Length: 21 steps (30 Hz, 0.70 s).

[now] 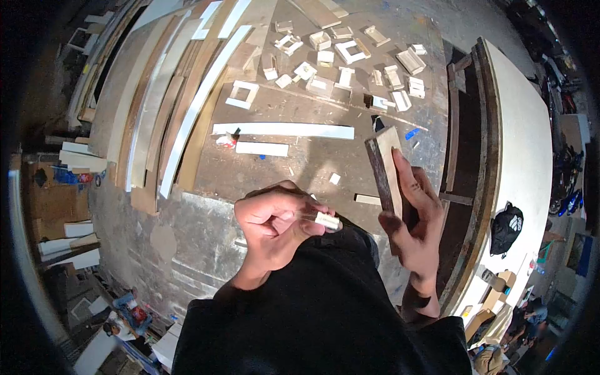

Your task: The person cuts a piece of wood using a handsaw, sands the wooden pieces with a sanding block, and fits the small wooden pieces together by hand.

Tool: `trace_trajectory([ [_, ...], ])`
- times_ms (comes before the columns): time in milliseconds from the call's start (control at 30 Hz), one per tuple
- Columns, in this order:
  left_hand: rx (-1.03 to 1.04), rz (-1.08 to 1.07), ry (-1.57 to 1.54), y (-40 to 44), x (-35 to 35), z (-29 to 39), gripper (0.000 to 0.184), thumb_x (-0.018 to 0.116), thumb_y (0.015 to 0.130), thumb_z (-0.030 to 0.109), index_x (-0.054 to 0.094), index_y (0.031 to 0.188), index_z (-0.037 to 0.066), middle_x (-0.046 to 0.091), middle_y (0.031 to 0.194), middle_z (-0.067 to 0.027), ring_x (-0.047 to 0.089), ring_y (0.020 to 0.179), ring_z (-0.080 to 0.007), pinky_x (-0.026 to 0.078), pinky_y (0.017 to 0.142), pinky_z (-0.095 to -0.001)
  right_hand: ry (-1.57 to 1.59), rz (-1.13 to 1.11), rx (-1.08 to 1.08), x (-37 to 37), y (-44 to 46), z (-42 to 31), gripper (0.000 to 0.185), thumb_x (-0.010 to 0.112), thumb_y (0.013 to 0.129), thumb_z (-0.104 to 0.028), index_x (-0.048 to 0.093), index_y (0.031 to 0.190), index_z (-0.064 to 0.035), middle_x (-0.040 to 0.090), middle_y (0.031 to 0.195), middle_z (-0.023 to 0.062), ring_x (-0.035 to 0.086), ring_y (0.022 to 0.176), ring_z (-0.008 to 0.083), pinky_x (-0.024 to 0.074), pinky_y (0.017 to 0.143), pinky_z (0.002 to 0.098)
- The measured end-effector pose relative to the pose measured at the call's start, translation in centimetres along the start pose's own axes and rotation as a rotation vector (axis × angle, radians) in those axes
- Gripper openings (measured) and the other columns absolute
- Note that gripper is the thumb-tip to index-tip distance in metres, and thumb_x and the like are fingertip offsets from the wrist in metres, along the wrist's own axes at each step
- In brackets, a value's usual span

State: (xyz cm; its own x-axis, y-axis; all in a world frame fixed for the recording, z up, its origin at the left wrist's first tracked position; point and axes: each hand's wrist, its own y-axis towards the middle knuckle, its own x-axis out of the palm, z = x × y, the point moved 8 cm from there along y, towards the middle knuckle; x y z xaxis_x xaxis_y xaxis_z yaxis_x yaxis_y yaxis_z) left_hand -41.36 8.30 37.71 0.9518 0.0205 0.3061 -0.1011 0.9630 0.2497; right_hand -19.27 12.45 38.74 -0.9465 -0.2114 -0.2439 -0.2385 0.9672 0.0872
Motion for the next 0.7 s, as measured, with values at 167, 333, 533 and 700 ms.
trace_trajectory([
  [167, -0.029, 0.009, -0.227, -0.2, 0.7, 0.8, 0.018, 0.078, 0.087, -0.002, 0.065, 0.096, -0.011, 0.068, 0.093, -0.0194, 0.076, 0.086, -0.0274, 0.066, 0.077, -0.0398, -0.002, -0.027, -0.193, 0.3, -0.7, -2.4, 0.079, 0.076, 0.075, -0.022, 0.054, 0.146, 0.0021, 0.058, 0.111, 0.0151, 0.058, 0.097, 0.0228, 0.0463, 0.089, 0.0327],
  [333, -0.057, 0.028, -0.271, -0.2, 0.9, 0.6, 0.018, 0.076, 0.089, -0.002, 0.064, 0.098, -0.012, 0.069, 0.091, -0.0192, 0.075, 0.085, -0.0278, 0.067, 0.074, -0.0412, -0.003, -0.091, -0.214, 1.3, -1.2, -2.6, 0.081, 0.079, 0.072, -0.019, 0.055, 0.147, 0.0011, 0.06, 0.114, 0.0177, 0.059, 0.098, 0.0241, 0.0477, 0.086, 0.0328],
  [533, -0.225, 0.038, -0.464, -0.7, 1.0, -0.7, 0.024, 0.071, 0.095, 0.009, 0.063, 0.106, -0.01, 0.07, 0.097, -0.0223, 0.075, 0.082, -0.0294, 0.065, 0.062, -0.043, 0.084, -0.136, -0.228, 2.1, -1.6, -3.0, 0.08, 0.077, 0.071, -0.014, 0.055, 0.146, 0.0011, 0.06, 0.116, 0.0188, 0.061, 0.1, 0.0239, 0.0485, 0.088, 0.0325],
  [700, -0.316, -0.001, -0.657, -1.0, 0.8, -2.1, 0.028, 0.067, 0.098, 0.016, 0.063, 0.109, -0.009, 0.07, 0.102, -0.0208, 0.073, 0.079, -0.028, 0.063, 0.056, -0.042, 0.129, -0.129, -0.231, 1.9, -1.6, -3.2, 0.08, 0.078, 0.07, -0.013, 0.056, 0.146, 0.0009, 0.06, 0.117, 0.0186, 0.062, 0.1, 0.0242, 0.0491, 0.088, 0.033],
])
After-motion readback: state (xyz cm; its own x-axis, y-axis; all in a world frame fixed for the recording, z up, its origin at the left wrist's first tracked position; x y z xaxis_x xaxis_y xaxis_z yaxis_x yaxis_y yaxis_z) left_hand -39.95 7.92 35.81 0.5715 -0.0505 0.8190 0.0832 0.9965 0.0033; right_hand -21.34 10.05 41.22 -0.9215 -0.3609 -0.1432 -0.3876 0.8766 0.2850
